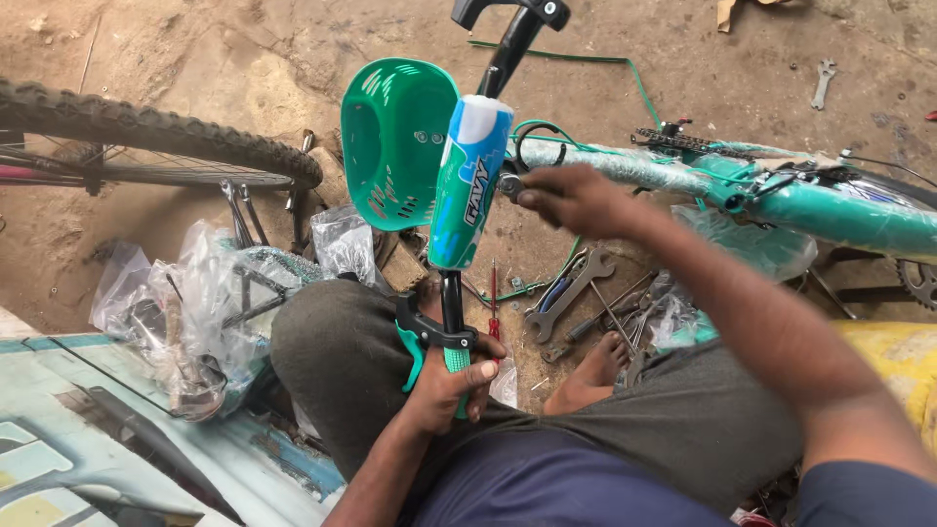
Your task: The person assembles a bicycle by attaching the handlebars and a front basket to the frame. They use a wrench to tighten the bolts securing the basket and handlebars to the stem.
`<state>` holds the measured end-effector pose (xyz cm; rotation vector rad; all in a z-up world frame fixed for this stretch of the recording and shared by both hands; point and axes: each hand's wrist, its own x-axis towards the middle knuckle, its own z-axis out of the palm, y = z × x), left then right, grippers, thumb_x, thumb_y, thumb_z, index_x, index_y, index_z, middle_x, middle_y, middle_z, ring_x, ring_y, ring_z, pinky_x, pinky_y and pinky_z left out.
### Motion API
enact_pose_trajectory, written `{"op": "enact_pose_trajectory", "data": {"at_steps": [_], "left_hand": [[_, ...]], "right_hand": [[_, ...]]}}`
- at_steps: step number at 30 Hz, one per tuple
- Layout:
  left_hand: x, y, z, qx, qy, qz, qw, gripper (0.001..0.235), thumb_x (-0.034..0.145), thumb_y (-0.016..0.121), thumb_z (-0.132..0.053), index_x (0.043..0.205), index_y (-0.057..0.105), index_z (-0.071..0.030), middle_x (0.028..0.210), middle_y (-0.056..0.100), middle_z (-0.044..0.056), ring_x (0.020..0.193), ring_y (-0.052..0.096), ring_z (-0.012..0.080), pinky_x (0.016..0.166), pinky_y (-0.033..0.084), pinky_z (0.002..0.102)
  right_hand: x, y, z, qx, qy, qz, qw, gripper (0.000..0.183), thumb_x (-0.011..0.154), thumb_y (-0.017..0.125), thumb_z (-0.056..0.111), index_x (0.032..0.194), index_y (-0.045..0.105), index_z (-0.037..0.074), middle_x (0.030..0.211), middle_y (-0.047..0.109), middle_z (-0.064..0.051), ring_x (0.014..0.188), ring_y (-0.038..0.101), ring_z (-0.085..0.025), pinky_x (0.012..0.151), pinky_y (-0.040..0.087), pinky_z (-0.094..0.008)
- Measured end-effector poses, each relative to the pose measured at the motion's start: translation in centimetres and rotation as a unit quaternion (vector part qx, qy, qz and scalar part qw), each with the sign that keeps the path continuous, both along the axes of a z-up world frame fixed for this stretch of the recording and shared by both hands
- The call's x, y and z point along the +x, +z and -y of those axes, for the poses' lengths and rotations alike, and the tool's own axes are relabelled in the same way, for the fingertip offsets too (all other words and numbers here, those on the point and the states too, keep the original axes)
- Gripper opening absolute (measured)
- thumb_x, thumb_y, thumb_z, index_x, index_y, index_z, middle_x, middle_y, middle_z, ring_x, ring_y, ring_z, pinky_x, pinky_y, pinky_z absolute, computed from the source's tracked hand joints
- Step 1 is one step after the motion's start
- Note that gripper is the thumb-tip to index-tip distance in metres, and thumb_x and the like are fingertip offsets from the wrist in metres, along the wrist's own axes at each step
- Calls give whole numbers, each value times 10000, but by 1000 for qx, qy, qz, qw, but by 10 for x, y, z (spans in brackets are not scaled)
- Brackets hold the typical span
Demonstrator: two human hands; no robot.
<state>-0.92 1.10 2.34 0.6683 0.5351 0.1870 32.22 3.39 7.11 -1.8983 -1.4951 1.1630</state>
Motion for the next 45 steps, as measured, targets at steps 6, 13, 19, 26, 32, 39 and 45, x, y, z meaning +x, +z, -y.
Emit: {"op": "enact_pose_trajectory", "data": {"at_steps": [6, 13, 19, 26, 32, 39, 45], "left_hand": [[1, 4, -1, -5, 10, -3, 1000, 349, 864, 768, -120, 1128, 614, 48, 681, 585, 51, 414, 521, 126, 373, 430, 282], [2, 3, -4, -38, -20, -31, 999, 380, 852, 801, -166, 1121, 627, 38, 764, 613, 49, 459, 546, 123, 400, 440, 275], [4, 1, -6, -62, -42, -35, 997, 398, 840, 841, -166, 1119, 637, 31, 703, 597, 78, 460, 550, 131, 411, 437, 279], [8, 12, -23, -88, -74, -5, 993, 400, 875, 831, -179, 1154, 622, 17, 692, 572, 38, 503, 548, 117, 464, 448, 268], [19, 27, -26, -43, -42, -4, 998, 354, 852, 764, -134, 1137, 624, 23, 674, 589, 49, 454, 556, 130, 413, 473, 286], [33, 40, -20, -58, 61, 7, 996, 309, 879, 740, -94, 1127, 589, 11, 642, 551, 64, 399, 508, 131, 358, 425, 280], [115, 54, 29, -117, 144, 69, 980, 202, 921, 710, -132, 1037, 558, -67, 640, 498, 28, 468, 534, 148, 404, 469, 324]], "right_hand": [[35, 31, -41, -140, 111, 14, 984, 259, 981, 645, 292, 1054, 762, 73, 663, 588, -30, 627, 527, -130, 601, 472, -351], [24, 15, -46, -268, 170, -49, 947, 235, 932, 710, 263, 1032, 742, 52, 716, 617, -44, 652, 568, -135, 606, 501, -347], [42, 9, -47, -112, 176, -105, 972, 248, 921, 712, 259, 1102, 743, 92, 783, 728, 18, 760, 641, -75, 675, 533, -281], [6, -11, -22, -161, -51, -104, 980, 301, 898, 782, 297, 1095, 743, 73, 724, 601, -89, 639, 524, -158, 553, 450, -388], [15, -30, 5, 176, 16, 79, 981, 321, 971, 732, 298, 1177, 678, 58, 937, 679, -199, 780, 627, -284, 721, 524, -416], [-6, -83, 63, -99, 41, 167, 980, 438, 868, 729, 359, 1205, 674, 84, 1099, 701, -198, 1044, 662, -384, 875, 527, -471], [-14, -118, 79, -143, -30, 195, 970, 457, 859, 656, 262, 1304, 664, 155, 1181, 699, -184, 1110, 664, -373, 937, 535, -477]]}}
